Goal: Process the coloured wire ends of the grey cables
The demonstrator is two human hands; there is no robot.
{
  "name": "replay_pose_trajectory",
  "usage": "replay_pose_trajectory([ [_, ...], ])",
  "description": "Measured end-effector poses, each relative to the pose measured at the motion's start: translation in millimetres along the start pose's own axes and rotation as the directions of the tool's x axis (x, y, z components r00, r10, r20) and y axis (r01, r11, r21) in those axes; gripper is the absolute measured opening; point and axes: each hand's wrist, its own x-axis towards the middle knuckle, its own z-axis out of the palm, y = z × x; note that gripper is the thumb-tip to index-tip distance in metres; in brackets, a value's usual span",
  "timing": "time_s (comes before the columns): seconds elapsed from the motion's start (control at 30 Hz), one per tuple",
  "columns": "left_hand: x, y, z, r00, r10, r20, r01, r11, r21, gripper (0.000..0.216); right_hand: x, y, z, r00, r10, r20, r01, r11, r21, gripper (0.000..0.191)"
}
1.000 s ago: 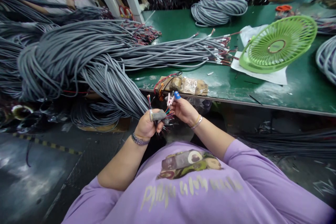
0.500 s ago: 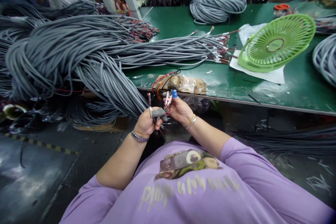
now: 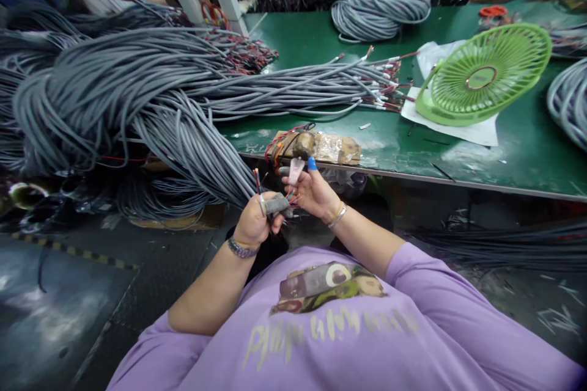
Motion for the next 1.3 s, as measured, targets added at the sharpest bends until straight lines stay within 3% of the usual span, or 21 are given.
replay_pose_trajectory([
  [0.2,-7,-7,4,0.996,0.080,-0.028,-0.081,0.996,-0.035,0.035,-2,2,-2,0.995,-0.098,-0.029,0.096,0.993,-0.075,0.032],
  [0.37,-3,-8,4,0.988,0.148,-0.042,-0.152,0.981,-0.123,0.034,-2,5,-3,0.987,-0.155,-0.034,0.149,0.980,-0.134,0.036],
  [0.57,1,-10,8,0.978,0.175,-0.118,-0.187,0.976,-0.107,0.034,-3,6,-1,0.979,-0.201,-0.012,0.195,0.962,-0.191,0.036],
  [1.2,7,-14,6,0.975,0.201,-0.092,-0.212,0.967,-0.141,0.031,-8,-4,12,0.960,-0.224,-0.168,0.147,0.914,-0.378,0.049],
  [1.3,9,-12,5,0.979,0.183,-0.085,-0.195,0.969,-0.155,0.030,-8,-5,9,0.975,-0.179,-0.133,0.134,0.946,-0.296,0.044],
])
